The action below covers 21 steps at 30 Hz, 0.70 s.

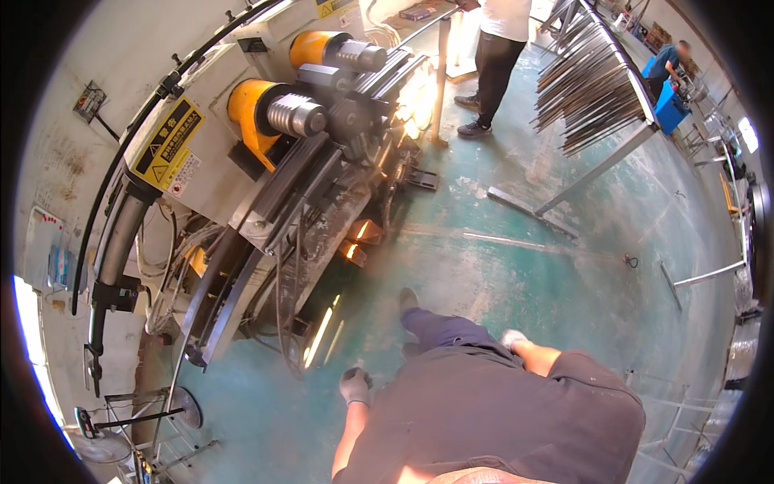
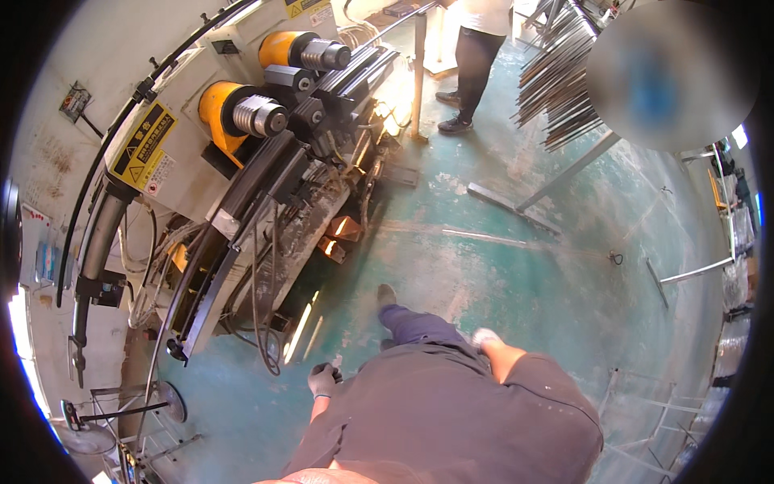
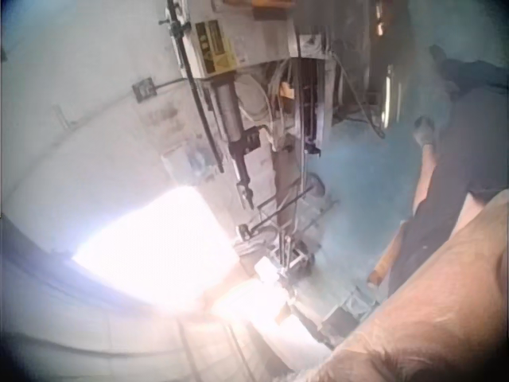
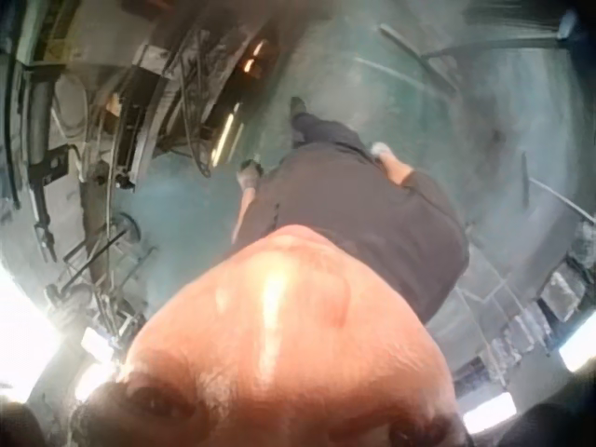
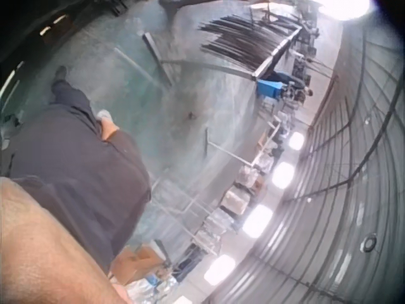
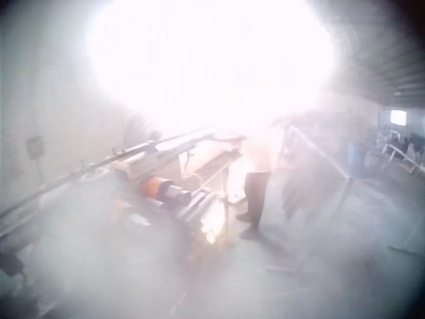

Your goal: The person bends long metal rods using a manual bending machine and measures them against a wooden cabinet with a coworker. They repeatedly feed rods into the machine, bend them, and check the fit on the cabinet before stacking the finished pieces.

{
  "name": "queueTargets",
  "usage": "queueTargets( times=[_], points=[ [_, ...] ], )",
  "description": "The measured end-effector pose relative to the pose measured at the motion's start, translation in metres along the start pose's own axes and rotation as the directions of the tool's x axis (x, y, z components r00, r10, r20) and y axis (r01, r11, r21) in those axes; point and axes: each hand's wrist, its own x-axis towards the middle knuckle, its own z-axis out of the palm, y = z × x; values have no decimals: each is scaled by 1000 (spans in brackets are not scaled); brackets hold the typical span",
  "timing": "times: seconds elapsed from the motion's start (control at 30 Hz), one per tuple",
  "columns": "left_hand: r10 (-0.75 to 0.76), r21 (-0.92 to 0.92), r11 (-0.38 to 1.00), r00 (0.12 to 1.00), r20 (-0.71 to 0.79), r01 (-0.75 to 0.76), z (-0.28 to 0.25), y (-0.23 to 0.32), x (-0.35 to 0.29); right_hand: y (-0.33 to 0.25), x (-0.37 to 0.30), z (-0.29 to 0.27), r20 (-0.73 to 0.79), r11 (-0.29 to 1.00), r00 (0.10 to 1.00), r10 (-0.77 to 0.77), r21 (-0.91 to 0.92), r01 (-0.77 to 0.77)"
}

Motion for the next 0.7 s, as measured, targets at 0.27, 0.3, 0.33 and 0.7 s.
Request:
queueTargets(
  times=[0.27, 0.3, 0.33, 0.7],
  points=[
    [89, 362, 930, 994, -62, -60, -13, -24, -55, 14, -57, 26, -26, 996, 998, 56, 72, -54],
    [117, 392, 915, 992, -35, -94, -7, -22, -58, 6, -53, 12, -58, 999, 998, 31, 39, -29],
    [119, 367, 925, 992, -41, -96, 0, -16, -65, -11, -54, -16, -88, 983, 995, 40, 181, -23],
    [370, 420, 848, 929, -28, -325, 130, 40, -115, -13, -93, -188, -408, 826, 913, -6, 512, 235]
  ],
)
